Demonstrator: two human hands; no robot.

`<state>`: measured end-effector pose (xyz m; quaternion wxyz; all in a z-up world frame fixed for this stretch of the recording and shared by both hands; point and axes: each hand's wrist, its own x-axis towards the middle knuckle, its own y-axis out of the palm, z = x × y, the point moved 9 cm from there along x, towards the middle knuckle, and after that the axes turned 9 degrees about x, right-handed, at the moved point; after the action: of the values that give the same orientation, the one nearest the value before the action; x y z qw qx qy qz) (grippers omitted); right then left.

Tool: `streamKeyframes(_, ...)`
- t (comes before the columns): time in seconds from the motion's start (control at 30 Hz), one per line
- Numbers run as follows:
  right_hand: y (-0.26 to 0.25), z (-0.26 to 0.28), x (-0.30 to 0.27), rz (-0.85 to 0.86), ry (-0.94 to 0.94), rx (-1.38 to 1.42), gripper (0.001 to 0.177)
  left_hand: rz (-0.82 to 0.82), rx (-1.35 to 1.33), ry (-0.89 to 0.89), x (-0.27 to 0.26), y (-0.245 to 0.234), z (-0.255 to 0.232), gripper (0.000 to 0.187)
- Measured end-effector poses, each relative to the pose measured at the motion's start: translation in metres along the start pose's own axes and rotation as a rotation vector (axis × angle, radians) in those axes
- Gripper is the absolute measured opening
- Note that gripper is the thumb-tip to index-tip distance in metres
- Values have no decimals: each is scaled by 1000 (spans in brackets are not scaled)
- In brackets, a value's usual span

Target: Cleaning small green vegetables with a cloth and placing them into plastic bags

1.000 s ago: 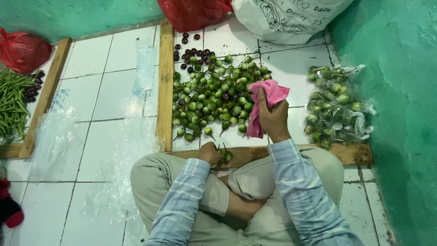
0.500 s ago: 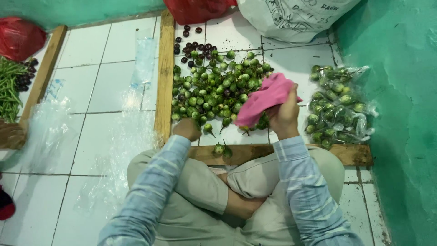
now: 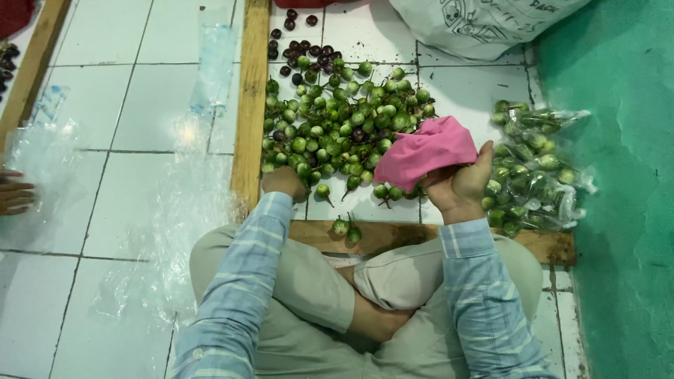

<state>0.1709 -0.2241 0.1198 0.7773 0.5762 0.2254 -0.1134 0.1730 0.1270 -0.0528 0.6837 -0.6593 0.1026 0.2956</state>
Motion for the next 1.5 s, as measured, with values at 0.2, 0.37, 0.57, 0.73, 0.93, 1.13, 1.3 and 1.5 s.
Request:
streamKeyframes(0.2,-5,-3,3,15,3,59,72,1,3,-37,-17,-17,-4,31)
streamKeyframes(0.37,-3,-7,3,49,26,11,71,33,-161,-157,-13,-2,38,33)
streamKeyframes(0.57,-15,-4,15,86,37,28,75,39,-252,-211,11,17,52,34)
streamKeyframes(0.73,-17,0,18,69,55,33,75,-56,-172,-297,-3,-7,53,31)
streamKeyframes(0.93,-36,4,34,68,27,58,74,-341,-129,-81,-34,-27,-4,29)
streamKeyframes(1.13,-36,3,34,75,3,24,61,-464,164,433,-51,-9,-97,29)
streamKeyframes(1.3,-28,1,26,58,-4,9,54,-290,380,461,-16,38,-102,25)
streamKeyframes(1.5,-32,0,31,54,-4,6,51,-192,-397,385,-29,-12,-85,29)
